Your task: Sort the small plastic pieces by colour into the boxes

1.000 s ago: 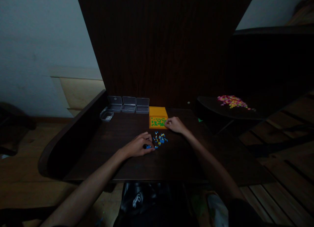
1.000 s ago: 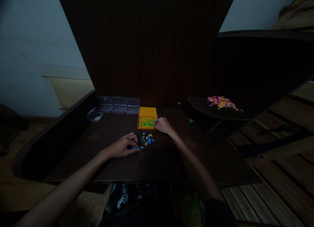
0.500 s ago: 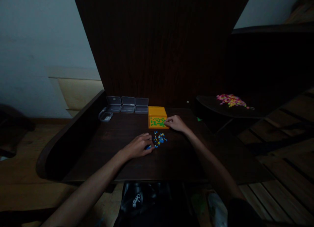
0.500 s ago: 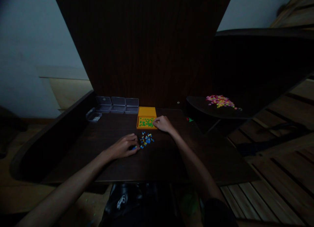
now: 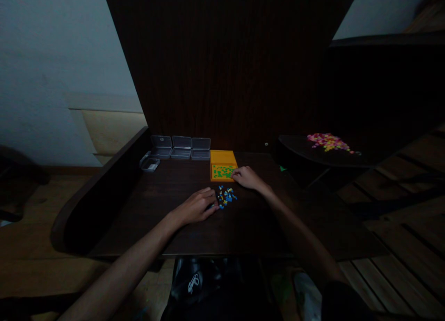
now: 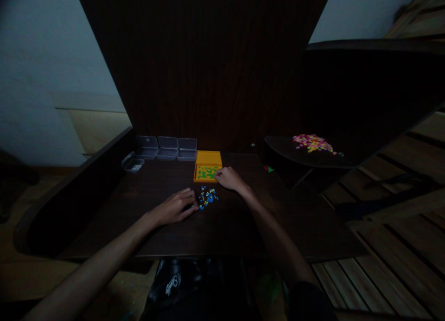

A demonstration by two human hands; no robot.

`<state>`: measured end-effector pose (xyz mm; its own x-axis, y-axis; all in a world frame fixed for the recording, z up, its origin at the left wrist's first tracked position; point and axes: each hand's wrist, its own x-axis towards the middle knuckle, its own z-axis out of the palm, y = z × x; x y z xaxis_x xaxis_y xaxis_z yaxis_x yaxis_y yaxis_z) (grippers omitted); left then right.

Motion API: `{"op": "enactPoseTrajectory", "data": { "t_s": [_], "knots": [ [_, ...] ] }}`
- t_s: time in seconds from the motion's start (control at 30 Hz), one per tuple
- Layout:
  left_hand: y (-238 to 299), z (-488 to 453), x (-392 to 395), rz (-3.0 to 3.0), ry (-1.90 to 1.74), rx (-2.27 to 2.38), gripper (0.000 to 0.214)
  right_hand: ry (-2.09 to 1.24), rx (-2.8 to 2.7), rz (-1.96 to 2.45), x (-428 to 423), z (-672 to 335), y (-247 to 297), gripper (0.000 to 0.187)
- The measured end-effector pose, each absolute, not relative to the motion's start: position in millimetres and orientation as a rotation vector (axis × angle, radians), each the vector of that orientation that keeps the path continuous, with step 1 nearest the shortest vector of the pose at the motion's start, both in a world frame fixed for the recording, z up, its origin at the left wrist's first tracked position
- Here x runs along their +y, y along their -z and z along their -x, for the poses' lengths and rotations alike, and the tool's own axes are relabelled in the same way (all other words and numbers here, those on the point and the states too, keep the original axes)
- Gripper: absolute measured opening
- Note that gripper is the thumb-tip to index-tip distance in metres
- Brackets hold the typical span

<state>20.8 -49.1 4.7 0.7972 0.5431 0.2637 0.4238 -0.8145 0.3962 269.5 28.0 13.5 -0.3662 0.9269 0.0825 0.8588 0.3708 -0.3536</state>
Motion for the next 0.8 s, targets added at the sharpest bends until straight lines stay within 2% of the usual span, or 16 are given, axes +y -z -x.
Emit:
{"op": "enactPoseTrajectory", "data": {
  "t_s": [0.47, 0.67, 0.8],
  "knots": [
    [-5, -20, -49, -2.604, -0.529, 0.78, 0.022, -0.406, -2.314, 1.604, 30, -271, -16, 0.025],
    [-6, -19, -48, -2.504, -0.597, 0.809, 0.022, -0.502, -2.232, 1.408, 20, -268, -26, 0.027],
    [-7, -19, -45, -2.321, -0.787, 0.847, 0.023, -0.608, -2.23, 1.219, 8, -256, -27, 0.022]
  ]
}}
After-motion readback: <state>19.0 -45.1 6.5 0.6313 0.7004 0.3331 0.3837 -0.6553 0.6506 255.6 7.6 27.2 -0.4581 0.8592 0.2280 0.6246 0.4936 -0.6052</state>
